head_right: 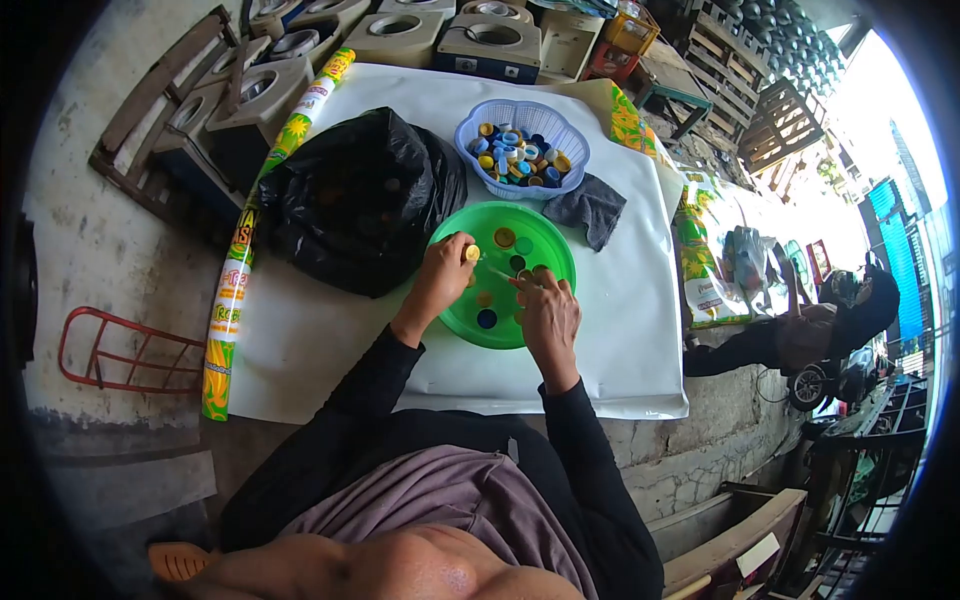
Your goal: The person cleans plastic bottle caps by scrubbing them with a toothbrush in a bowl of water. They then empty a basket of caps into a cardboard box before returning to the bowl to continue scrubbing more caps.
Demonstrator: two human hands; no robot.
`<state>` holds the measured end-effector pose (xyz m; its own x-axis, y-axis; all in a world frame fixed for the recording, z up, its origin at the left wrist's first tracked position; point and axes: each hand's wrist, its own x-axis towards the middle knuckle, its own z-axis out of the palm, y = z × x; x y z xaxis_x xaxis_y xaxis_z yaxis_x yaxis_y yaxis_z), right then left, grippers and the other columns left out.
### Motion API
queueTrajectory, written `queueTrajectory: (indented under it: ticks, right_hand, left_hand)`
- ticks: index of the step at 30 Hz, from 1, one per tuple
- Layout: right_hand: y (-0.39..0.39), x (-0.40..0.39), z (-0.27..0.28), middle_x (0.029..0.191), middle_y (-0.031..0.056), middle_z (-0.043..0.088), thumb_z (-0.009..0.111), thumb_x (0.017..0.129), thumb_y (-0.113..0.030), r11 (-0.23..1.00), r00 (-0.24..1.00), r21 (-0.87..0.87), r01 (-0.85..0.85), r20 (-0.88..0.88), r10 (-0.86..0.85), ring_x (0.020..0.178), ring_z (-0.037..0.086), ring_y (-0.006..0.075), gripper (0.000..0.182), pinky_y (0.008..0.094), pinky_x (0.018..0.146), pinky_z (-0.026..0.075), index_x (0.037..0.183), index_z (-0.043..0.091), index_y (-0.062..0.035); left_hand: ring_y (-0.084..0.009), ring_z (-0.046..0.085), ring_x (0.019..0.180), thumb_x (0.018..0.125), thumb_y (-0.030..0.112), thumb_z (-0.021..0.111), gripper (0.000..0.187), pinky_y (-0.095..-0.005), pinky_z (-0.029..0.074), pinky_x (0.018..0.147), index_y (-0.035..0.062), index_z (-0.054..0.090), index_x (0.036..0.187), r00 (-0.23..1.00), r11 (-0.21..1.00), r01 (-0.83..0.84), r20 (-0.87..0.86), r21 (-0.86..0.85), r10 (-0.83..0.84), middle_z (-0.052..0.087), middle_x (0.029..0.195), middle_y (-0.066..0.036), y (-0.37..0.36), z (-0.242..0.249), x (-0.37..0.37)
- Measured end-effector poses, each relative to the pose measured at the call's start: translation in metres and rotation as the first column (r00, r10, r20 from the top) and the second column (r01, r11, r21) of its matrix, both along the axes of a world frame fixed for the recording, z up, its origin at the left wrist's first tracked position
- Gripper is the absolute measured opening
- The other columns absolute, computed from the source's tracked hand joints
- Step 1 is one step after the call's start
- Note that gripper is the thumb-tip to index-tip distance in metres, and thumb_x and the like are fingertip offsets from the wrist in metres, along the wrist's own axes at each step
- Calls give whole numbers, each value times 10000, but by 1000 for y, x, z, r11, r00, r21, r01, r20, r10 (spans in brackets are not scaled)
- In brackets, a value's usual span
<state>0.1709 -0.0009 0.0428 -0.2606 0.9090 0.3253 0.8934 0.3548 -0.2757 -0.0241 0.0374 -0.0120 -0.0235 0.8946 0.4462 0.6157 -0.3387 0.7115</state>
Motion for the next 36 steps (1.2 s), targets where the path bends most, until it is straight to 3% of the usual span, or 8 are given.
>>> queueTrajectory:
  ticks: [10,13,17,21,24,28,33,36]
  right_hand:
    - [-20,-5,6,1002,17,659,672,860,-69,996,982,23,82,-172,-77,936,656,250,268,382,714,532,1095,753,-170]
    - [-22,-7,11,1023,14,665,669,859,-67,1000,979,23,-16,-204,21,954,657,246,265,377,717,536,1087,758,-170]
    - [-2,6,4,1072,-7,678,682,820,-60,998,996,7,64,-55,-63,926,652,246,311,372,733,546,1092,764,-187]
    - [11,13,-2,1029,6,668,694,804,-64,992,992,11,-126,10,126,926,648,238,301,369,717,544,1068,772,-184]
    - [9,10,6,1012,15,663,720,771,-61,997,982,56,-59,-174,68,916,647,242,281,374,715,538,1024,778,-168]
    - [17,17,-5,999,17,658,738,733,-47,983,971,39,-182,-152,186,900,642,246,321,384,706,535,1031,770,-161]
    - [30,25,8,1003,-2,679,682,819,-60,982,978,27,-189,-89,191,921,653,237,267,376,698,538,1042,779,-172]
    - [28,25,11,984,-5,676,695,785,-62,975,955,-15,-223,-205,216,935,645,235,283,372,702,537,1027,782,-178]
  left_hand:
    - [-307,721,735,847,5,686,172,-367,554,660,-50,613,992,981,982,131,159,-139,-108,706,814,-185,3,0,-7]
    - [-279,727,718,852,9,686,173,-356,557,647,-54,612,995,986,991,101,143,-92,-88,712,816,-179,2,1,-5]
    - [-277,729,713,852,15,693,181,-355,562,651,-56,625,1004,992,989,61,116,-137,-45,718,834,-181,3,0,-3]
    - [-297,731,745,843,19,703,183,-361,564,668,-55,635,996,995,989,37,99,-143,-23,722,853,-188,0,2,-4]
    - [-311,728,780,824,16,709,197,-373,564,686,-47,640,997,999,989,-13,46,-151,20,722,859,-183,3,4,-3]
    - [-378,695,800,796,6,696,183,-435,553,709,-20,646,971,997,986,-68,-39,-151,63,703,853,-206,0,2,-1]
    - [-327,713,787,792,-1,694,251,-393,557,703,-10,648,1038,993,980,-112,-49,-167,105,720,860,-171,-1,4,4]
    - [-334,708,780,794,-27,675,242,-402,553,703,-3,646,1033,992,962,-123,9,-245,129,718,858,-171,-5,11,7]
